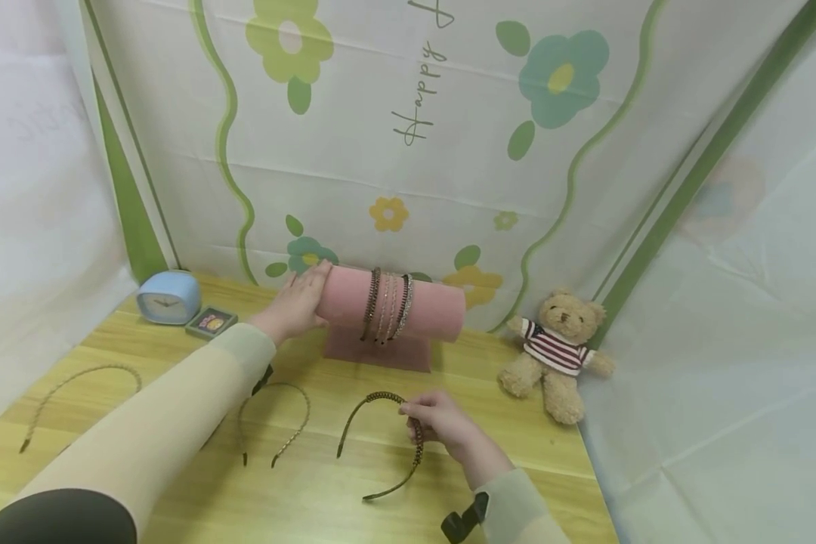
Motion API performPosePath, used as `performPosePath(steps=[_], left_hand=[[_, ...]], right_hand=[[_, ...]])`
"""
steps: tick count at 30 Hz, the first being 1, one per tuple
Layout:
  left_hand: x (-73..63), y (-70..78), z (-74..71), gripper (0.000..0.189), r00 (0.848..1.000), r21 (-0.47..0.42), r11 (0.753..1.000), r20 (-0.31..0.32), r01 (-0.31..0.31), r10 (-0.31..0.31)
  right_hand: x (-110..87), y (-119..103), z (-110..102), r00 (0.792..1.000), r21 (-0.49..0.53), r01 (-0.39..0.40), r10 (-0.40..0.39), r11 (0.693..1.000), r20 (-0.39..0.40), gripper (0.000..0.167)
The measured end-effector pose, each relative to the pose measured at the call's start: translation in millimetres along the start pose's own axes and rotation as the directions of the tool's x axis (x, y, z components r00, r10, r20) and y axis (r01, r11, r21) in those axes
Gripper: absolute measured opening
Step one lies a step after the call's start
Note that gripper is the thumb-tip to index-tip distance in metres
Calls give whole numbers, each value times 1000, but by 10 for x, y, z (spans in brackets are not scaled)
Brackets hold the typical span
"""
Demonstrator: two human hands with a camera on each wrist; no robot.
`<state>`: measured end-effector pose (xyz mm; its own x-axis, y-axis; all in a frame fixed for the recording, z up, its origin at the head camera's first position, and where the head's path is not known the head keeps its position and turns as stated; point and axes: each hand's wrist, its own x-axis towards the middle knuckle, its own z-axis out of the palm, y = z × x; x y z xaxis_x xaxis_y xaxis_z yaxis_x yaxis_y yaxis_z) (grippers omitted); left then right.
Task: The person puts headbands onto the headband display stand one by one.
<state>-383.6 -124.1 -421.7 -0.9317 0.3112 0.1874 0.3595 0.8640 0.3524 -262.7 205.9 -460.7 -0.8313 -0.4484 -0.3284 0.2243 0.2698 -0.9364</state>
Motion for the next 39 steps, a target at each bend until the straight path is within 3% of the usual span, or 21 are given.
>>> performPosePath(steps=[6, 11, 22, 31, 39], left_hand=[[0, -21, 20, 120, 1000, 13, 1000, -2, -6, 6], [-5, -16, 24, 119, 1000, 5, 1000, -7, -11, 11], [-28, 19, -7, 118, 1000, 1, 1000, 6, -7, 7], [-1, -14, 23, 119, 1000, -14, 1000, -3, -2, 2], [-18, 1, -2, 117, 1000, -11, 1000, -2, -7, 7]], right_hand=[[-171, -29, -93, 994, 142, 42, -56, 989, 97, 15], [-299, -140, -256, 988, 234, 111, -133, 966, 80, 16], [-440, -311, -725, 970, 316, 238, -208, 919, -127, 17], [-272, -444, -911, 947, 359, 267, -173, 894, -272, 20], [-43, -714, -1037, 937, 404, 234, -95, 884, -335, 21]])
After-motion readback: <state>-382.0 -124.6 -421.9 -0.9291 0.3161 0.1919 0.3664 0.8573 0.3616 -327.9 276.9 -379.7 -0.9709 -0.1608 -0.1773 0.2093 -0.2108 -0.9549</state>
